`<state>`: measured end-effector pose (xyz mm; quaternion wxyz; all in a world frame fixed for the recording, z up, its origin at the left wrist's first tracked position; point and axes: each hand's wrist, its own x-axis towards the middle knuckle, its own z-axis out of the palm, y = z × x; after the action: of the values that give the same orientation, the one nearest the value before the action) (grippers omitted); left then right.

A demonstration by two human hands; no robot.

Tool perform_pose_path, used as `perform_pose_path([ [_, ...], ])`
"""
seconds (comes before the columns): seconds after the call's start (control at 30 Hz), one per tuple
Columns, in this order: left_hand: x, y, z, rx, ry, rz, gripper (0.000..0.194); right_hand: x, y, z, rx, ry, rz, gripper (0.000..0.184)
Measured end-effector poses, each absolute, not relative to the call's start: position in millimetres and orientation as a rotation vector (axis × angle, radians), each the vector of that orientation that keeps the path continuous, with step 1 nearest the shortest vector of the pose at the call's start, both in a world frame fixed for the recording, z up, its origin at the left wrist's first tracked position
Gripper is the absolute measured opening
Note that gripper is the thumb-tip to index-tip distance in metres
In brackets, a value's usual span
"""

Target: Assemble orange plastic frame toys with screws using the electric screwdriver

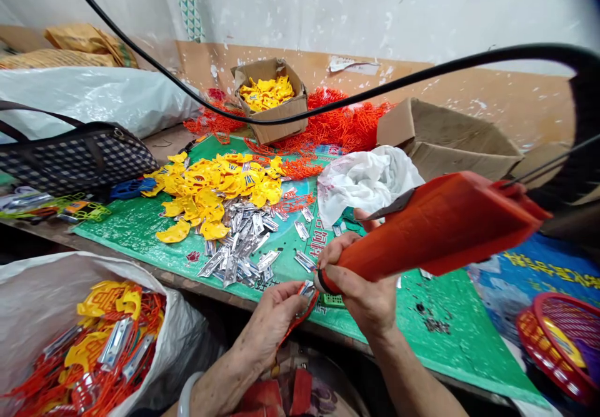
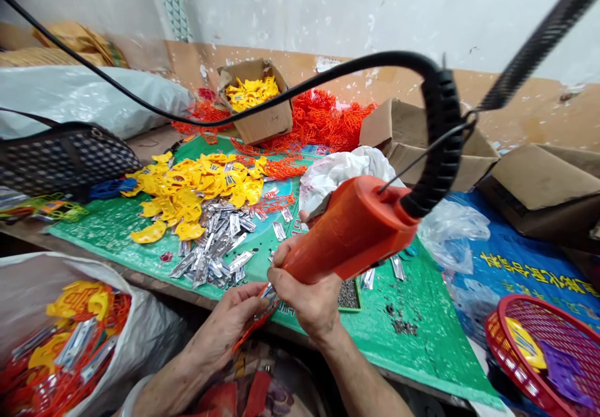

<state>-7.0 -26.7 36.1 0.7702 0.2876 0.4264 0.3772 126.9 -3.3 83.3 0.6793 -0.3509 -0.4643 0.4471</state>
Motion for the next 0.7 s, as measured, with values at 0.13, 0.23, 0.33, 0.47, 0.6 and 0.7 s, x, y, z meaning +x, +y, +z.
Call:
perform_pose_path([
  [0.13, -10.2, -21.3, 34.7, 0.627, 0.939, 0.849, 0.023, 141.4, -0.3, 85.5, -0.794, -0.977, 0.943, 0.017],
  [0.23, -12.1, -18.0, 30.6, 0.585, 0.958, 0.897, 0.027, 154.5, 3.9, 72.4, -0.902, -0.949, 0.877, 0.010],
  [0.33, -11.0, -16.2, 27.1, 0.531, 0.912, 0.912, 0.029, 161.0, 6.7, 53.9, -0.982, -0.936, 0.904, 0.010],
  [0.47, -6.0, -14.3, 26.8, 0.489, 0.916, 0.928, 0.029, 158.7, 7.5, 39.1, -1.006, -0.941, 0.943, 0.011],
  [0.6, -3.5, -12.9, 26.0, 0.539, 0.950, 0.930, 0.029, 155.0, 7.2, 35.3, -1.023, -0.965, 0.933, 0.012],
  [0.7, -5.8, -12.3, 21.3, 0.594, 1.006, 0.895, 0.031, 154.0, 6.9, 33.5, -1.029, -0.952, 0.940, 0.011],
])
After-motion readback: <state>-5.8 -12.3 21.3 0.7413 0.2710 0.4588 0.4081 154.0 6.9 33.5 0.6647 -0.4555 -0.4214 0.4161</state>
